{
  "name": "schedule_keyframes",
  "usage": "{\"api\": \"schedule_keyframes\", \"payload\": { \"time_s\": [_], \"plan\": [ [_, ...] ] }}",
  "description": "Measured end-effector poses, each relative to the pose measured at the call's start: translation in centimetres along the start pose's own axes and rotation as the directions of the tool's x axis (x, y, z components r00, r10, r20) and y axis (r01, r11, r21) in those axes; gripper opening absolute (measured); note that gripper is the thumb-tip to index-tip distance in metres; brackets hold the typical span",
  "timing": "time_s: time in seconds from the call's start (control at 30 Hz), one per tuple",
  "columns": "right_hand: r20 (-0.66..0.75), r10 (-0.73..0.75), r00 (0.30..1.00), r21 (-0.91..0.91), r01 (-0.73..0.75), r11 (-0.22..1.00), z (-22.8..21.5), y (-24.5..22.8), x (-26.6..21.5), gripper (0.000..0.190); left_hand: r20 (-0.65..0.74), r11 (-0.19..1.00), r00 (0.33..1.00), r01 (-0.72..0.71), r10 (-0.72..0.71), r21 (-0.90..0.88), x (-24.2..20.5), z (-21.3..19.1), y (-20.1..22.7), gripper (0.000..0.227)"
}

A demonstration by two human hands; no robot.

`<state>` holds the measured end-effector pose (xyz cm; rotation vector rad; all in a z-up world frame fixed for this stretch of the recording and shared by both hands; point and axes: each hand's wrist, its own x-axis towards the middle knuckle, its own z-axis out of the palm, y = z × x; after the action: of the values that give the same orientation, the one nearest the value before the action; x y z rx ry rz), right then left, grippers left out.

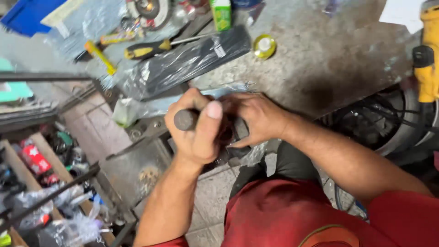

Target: The person places a small orange ring onto a black metal piece clamped in a vise. They then use a hammer to repeatedly strike the ring, securing it onto the metal piece. Finally, the person removes the piece from the vise and inspects it.

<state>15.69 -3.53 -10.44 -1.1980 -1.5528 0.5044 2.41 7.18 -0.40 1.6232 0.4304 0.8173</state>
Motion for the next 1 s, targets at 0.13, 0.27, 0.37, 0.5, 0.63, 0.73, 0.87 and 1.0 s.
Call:
{"api": "schedule_keyframes", "payload": {
  "time_s": [0.13,0.27,0.37,0.5,0.63,0.73,0.87,1.0],
  "plan": [
    [0.047,-0.011,0.999,0.013,0.01,1.0,0.8,-0.5,-0.4,0.065,-0.044,0.999,0.999,0.021,-0.023,-0.028,-1.3,-1.6,0.3,0.036],
    [0.067,0.02,0.998,0.034,-0.022,0.999,0.4,-1.1,0.2,0.074,-0.066,1.0,0.998,-0.007,0.008,0.02,-1.2,-1.4,-0.7,0.034],
    [0.056,-0.005,0.998,-0.025,0.007,1.0,0.3,-0.1,-0.2,0.071,-0.065,0.997,0.998,-0.029,0.024,-0.067,-0.2,-0.7,0.4,0.035],
    [0.023,-0.041,0.999,-0.03,0.041,0.999,-0.4,0.4,0.4,0.073,-0.119,1.0,0.993,-0.03,0.029,-0.008,0.0,-0.8,-0.6,0.034],
    [0.063,-0.008,0.998,0.066,0.004,0.998,0.7,-0.3,-0.8,0.072,-0.228,0.993,0.972,-0.073,0.05,-0.094,-2.0,0.4,1.1,0.033],
    [0.077,-0.014,0.997,0.017,0.013,1.0,0.0,-0.4,0.3,0.075,-0.285,0.975,0.951,-0.165,0.117,-0.15,-1.2,0.4,0.0,0.034],
    [0.104,-0.005,0.995,0.06,-0.002,0.998,0.3,0.4,0.0,0.072,-0.415,0.937,0.901,-0.246,0.127,-0.248,-3.8,1.1,0.3,0.031],
    [0.162,-0.015,0.987,0.071,0.003,0.997,-0.1,0.1,0.0,0.075,-0.522,0.928,0.846,-0.275,0.11,-0.25,-5.3,1.0,-1.3,0.03]
  ]
}}
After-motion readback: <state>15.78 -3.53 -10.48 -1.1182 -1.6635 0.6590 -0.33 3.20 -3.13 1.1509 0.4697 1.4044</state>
